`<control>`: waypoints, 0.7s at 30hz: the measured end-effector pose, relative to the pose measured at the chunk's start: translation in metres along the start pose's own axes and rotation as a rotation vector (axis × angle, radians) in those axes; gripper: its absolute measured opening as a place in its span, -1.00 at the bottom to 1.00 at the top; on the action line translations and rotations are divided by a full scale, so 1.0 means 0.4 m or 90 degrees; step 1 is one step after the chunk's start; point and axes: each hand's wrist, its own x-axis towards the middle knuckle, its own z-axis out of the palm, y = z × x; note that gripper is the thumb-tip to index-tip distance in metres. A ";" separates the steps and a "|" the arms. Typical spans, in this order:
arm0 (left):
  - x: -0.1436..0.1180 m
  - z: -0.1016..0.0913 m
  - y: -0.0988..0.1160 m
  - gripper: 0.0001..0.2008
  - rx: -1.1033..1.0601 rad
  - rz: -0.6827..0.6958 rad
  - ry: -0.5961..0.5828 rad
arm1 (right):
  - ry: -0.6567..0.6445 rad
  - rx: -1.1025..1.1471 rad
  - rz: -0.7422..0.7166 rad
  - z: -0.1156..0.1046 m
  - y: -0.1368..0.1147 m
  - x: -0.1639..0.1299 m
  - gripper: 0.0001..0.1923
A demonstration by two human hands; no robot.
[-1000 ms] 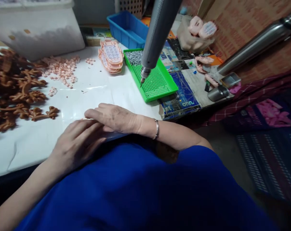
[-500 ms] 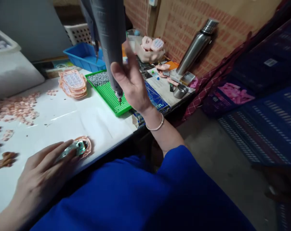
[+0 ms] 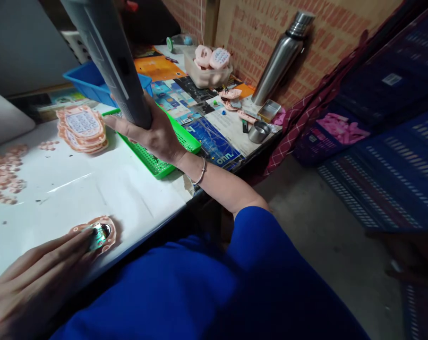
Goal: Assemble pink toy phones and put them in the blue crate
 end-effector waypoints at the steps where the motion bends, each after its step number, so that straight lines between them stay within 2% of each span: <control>1: 0.001 -0.001 0.001 -0.31 0.005 0.000 0.002 | 0.017 0.017 0.013 0.002 0.000 -0.001 -0.11; 9: -0.003 -0.004 -0.010 -0.37 -0.019 -0.001 -0.030 | 0.082 0.137 0.050 0.001 -0.037 -0.027 -0.32; 14: 0.014 -0.005 -0.021 -0.62 0.006 0.065 -0.002 | 0.058 0.147 0.008 -0.001 -0.003 -0.011 -0.38; 16: 0.021 0.001 -0.021 -0.72 0.027 0.097 0.023 | 0.061 0.153 -0.029 -0.001 0.002 -0.001 -0.36; 17: 0.025 0.004 -0.020 -0.76 0.031 0.099 0.072 | 0.063 0.165 -0.060 0.001 -0.001 0.003 -0.40; 20: 0.039 0.010 -0.012 -0.85 0.048 0.098 0.113 | 0.079 0.242 -0.195 0.016 -0.039 0.004 -0.67; 21: 0.045 0.010 -0.008 -0.87 0.059 0.097 0.100 | 0.087 0.272 -0.228 0.024 -0.060 -0.002 -0.71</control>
